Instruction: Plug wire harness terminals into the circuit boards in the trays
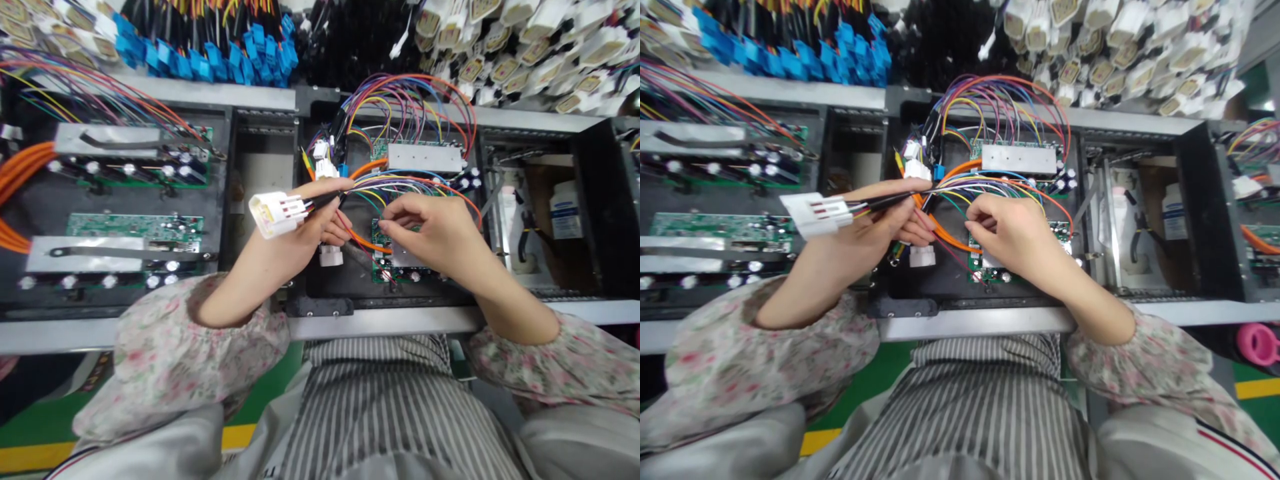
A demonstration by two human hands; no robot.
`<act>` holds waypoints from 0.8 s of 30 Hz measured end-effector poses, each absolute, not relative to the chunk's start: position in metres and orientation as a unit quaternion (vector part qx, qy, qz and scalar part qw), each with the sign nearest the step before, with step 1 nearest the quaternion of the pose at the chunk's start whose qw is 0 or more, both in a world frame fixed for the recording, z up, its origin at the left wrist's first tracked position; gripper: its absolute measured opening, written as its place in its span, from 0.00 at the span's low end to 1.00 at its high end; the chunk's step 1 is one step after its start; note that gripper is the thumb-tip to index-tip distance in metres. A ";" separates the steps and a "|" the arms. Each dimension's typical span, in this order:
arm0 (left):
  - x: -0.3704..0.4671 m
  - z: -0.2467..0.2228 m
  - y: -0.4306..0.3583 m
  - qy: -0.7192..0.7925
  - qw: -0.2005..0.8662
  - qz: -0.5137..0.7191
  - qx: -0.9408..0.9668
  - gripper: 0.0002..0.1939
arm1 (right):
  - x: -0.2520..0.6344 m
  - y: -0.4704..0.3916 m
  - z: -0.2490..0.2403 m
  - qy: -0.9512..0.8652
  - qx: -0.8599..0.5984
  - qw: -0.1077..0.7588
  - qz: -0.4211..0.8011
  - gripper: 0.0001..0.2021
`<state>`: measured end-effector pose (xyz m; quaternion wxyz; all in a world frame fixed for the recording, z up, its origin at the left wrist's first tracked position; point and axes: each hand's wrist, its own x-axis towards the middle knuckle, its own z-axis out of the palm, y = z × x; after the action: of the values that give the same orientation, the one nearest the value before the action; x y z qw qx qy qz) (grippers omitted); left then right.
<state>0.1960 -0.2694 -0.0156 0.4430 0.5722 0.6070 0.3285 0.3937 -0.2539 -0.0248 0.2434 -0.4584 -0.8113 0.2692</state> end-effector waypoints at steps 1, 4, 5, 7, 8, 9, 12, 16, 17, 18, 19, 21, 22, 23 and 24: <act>0.196 -0.016 -0.270 0.599 0.455 0.330 0.571 0.17 | 0.393 -0.254 -0.025 -0.816 -0.453 0.238 0.266 0.03; 0.195 -0.017 -0.270 0.575 0.492 0.334 0.561 0.17 | 0.391 -0.255 -0.026 -0.830 -0.439 0.233 0.254 0.04; 0.194 -0.017 -0.270 0.570 0.498 0.338 0.559 0.17 | 0.390 -0.255 -0.026 -0.836 -0.436 0.232 0.239 0.04; 0.194 -0.016 -0.271 0.564 0.503 0.343 0.558 0.16 | 0.389 -0.254 -0.027 -0.851 -0.431 0.231 0.193 0.04; 0.194 -0.015 -0.271 0.565 0.499 0.346 0.559 0.16 | 0.389 -0.254 -0.027 -0.858 -0.427 0.229 0.169 0.04; 0.194 -0.014 -0.272 0.569 0.492 0.348 0.560 0.15 | 0.389 -0.254 -0.027 -0.864 -0.424 0.225 0.150 0.05; 0.194 -0.010 -0.272 0.584 0.467 0.349 0.565 0.14 | 0.390 -0.252 -0.027 -0.873 -0.416 0.207 0.146 0.05; 0.194 -0.010 -0.269 0.588 0.467 0.333 0.571 0.15 | 0.392 -0.255 -0.021 -0.848 -0.458 0.195 0.179 0.06; 0.194 -0.011 -0.268 0.586 0.469 0.331 0.572 0.16 | 0.392 -0.257 -0.018 -0.842 -0.466 0.196 0.189 0.07; 0.193 -0.013 -0.268 0.586 0.473 0.329 0.571 0.16 | 0.392 -0.259 -0.015 -0.843 -0.460 0.189 0.205 0.08; 0.191 -0.015 -0.268 0.587 0.475 0.327 0.569 0.16 | 0.392 -0.262 -0.012 -0.849 -0.444 0.174 0.228 0.07; 0.188 -0.017 -0.270 0.588 0.458 0.328 0.580 0.16 | 0.391 -0.266 -0.007 -0.860 -0.406 0.138 0.278 0.06; 0.186 -0.017 -0.272 0.584 0.422 0.328 0.612 0.16 | 0.392 -0.267 -0.005 -0.855 -0.405 0.136 0.295 0.06; 0.184 -0.016 -0.275 0.578 0.362 0.312 0.661 0.16 | 0.392 -0.267 -0.004 -0.841 -0.421 0.151 0.303 0.06; 0.182 -0.014 -0.278 0.574 0.281 0.278 0.718 0.17 | 0.392 -0.266 -0.004 -0.822 -0.448 0.177 0.305 0.06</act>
<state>0.1821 -0.2778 -0.0137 0.2807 0.7177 0.5736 0.2778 0.3923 -0.2658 -0.0041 0.1770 -0.4479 -0.8217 0.3046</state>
